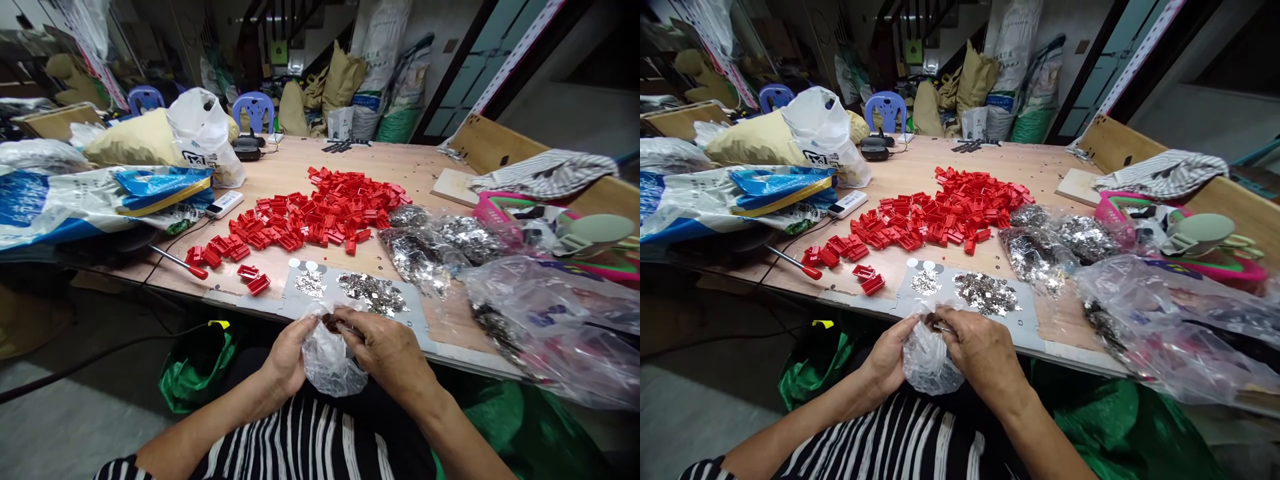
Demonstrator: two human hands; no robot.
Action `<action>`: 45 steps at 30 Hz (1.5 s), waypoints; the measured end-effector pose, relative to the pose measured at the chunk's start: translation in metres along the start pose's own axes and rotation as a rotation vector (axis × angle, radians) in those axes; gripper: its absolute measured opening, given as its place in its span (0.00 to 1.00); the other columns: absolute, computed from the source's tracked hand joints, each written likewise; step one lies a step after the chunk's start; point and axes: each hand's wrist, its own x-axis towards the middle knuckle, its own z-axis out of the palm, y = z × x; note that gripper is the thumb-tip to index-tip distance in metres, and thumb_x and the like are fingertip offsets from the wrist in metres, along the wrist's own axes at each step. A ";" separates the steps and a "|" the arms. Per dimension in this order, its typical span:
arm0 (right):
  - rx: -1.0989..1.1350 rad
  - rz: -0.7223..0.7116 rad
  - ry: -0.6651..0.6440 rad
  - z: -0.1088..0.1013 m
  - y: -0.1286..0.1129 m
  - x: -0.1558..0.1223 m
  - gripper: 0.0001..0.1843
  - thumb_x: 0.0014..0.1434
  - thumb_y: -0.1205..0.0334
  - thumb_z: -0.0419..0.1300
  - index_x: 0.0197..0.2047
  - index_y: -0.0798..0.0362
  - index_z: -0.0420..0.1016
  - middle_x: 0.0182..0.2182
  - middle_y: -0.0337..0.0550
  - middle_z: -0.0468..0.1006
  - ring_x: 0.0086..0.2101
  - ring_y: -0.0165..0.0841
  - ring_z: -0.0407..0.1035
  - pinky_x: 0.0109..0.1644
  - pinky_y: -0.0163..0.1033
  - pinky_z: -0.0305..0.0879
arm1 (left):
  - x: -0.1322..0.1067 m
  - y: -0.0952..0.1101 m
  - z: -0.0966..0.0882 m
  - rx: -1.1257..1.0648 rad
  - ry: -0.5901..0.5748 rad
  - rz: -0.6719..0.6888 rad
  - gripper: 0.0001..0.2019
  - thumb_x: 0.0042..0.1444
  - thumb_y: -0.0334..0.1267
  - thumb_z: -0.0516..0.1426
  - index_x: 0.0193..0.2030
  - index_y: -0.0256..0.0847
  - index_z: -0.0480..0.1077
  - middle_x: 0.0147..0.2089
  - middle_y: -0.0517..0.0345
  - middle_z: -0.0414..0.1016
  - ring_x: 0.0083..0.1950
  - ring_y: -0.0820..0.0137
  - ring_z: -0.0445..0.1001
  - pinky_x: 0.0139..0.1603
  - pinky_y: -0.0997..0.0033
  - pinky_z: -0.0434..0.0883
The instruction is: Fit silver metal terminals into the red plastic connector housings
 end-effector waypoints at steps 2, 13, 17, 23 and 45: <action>0.004 0.005 0.009 0.001 0.000 0.001 0.18 0.56 0.69 0.61 0.50 0.48 0.74 0.44 0.39 0.81 0.40 0.36 0.77 0.43 0.39 0.75 | 0.000 0.000 -0.001 0.008 0.008 0.004 0.11 0.47 0.36 0.64 0.37 0.33 0.77 0.37 0.49 0.81 0.41 0.61 0.78 0.49 0.64 0.70; -0.029 -0.062 -0.036 0.000 0.002 0.002 0.22 0.57 0.69 0.60 0.55 0.44 0.71 0.43 0.38 0.82 0.38 0.34 0.77 0.40 0.36 0.73 | -0.001 0.001 0.000 0.025 -0.015 0.012 0.12 0.46 0.35 0.64 0.39 0.34 0.76 0.36 0.50 0.81 0.39 0.62 0.78 0.47 0.65 0.70; -0.082 -0.095 -0.091 0.001 0.004 0.002 0.24 0.57 0.69 0.60 0.56 0.43 0.69 0.42 0.39 0.82 0.38 0.34 0.77 0.40 0.37 0.73 | -0.002 0.001 0.000 0.038 -0.033 0.013 0.11 0.47 0.33 0.63 0.40 0.34 0.76 0.35 0.51 0.80 0.40 0.63 0.78 0.47 0.66 0.70; -0.096 -0.116 -0.106 -0.002 0.002 0.005 0.24 0.54 0.72 0.61 0.52 0.44 0.71 0.40 0.38 0.82 0.37 0.34 0.77 0.39 0.35 0.71 | -0.004 0.004 0.005 0.052 -0.064 0.005 0.12 0.46 0.30 0.63 0.39 0.34 0.75 0.35 0.51 0.80 0.40 0.63 0.78 0.47 0.67 0.70; 0.046 -0.169 -0.055 -0.001 0.013 0.005 0.13 0.58 0.68 0.59 0.47 0.47 0.73 0.39 0.40 0.82 0.37 0.32 0.76 0.39 0.33 0.67 | 0.000 0.002 -0.003 0.055 -0.069 0.022 0.13 0.47 0.34 0.64 0.41 0.33 0.75 0.36 0.50 0.80 0.40 0.62 0.78 0.46 0.66 0.70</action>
